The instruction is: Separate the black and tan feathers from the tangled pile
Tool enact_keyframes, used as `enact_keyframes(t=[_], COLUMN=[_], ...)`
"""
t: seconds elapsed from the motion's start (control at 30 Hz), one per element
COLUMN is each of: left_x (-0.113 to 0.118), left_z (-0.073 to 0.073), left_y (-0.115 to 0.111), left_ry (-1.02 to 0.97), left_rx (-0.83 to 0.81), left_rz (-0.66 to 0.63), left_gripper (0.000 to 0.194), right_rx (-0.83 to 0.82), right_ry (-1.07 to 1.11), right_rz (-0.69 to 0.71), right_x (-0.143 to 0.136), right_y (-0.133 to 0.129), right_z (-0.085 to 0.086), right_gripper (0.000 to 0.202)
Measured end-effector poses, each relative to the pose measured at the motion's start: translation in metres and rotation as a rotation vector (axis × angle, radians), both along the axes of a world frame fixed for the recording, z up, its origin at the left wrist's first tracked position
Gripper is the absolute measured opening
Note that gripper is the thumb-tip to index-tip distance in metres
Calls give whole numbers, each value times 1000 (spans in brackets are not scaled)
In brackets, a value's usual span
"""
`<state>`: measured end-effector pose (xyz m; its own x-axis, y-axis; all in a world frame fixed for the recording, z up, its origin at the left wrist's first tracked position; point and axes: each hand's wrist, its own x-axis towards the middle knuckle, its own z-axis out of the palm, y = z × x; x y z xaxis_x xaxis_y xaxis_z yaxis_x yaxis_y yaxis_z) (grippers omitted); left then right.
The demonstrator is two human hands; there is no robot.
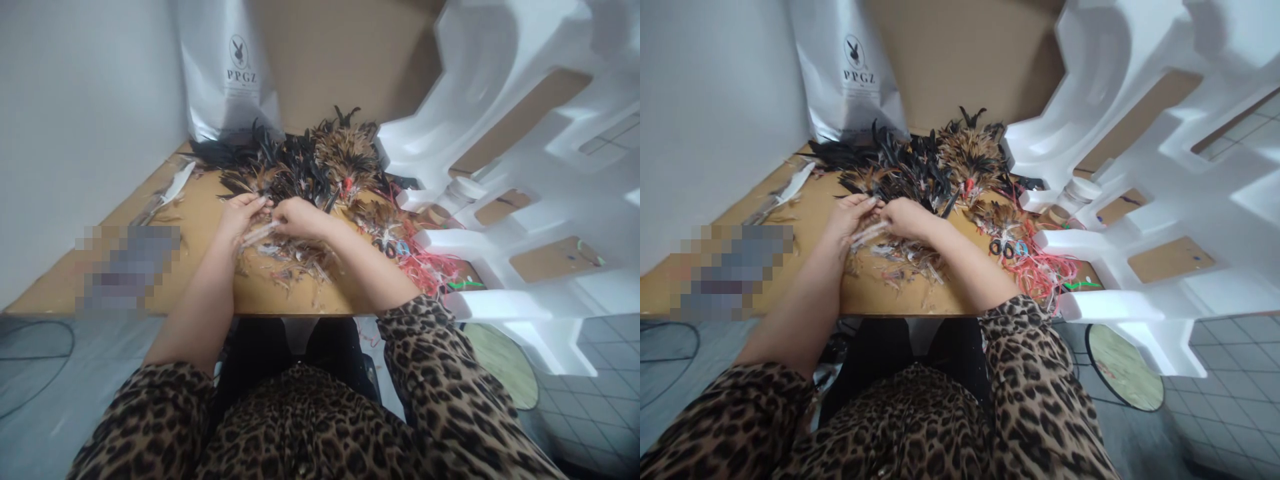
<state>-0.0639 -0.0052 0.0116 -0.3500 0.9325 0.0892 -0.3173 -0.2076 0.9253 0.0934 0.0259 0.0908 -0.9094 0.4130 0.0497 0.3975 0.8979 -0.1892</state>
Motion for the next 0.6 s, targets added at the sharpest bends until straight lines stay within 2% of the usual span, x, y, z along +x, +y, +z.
enact_keyframes(t=[0.1, 0.17, 0.27, 0.47, 0.6], left_x=[0, 2, 6, 11, 12], left_z=[-7, -11, -14, -17, -17], left_y=[5, 8, 10, 8, 8], left_ry=[-25, -4, 8, 56, 48], left_rx=[-60, -115, -162, -156, -147], left_rz=[30, 0, 11, -36, -62], left_gripper=[20, 21, 26, 30, 29], right_rx=[-135, -222, -311, -332, -390], right_ry=[244, 373, 498, 493, 589], right_rz=[29, 34, 52, -57, -89], right_x=[-2, -8, -29, -86, -92], right_y=[10, 16, 21, 28, 32], right_z=[26, 41, 54, 47, 39], right_gripper=[14, 13, 11, 14, 28])
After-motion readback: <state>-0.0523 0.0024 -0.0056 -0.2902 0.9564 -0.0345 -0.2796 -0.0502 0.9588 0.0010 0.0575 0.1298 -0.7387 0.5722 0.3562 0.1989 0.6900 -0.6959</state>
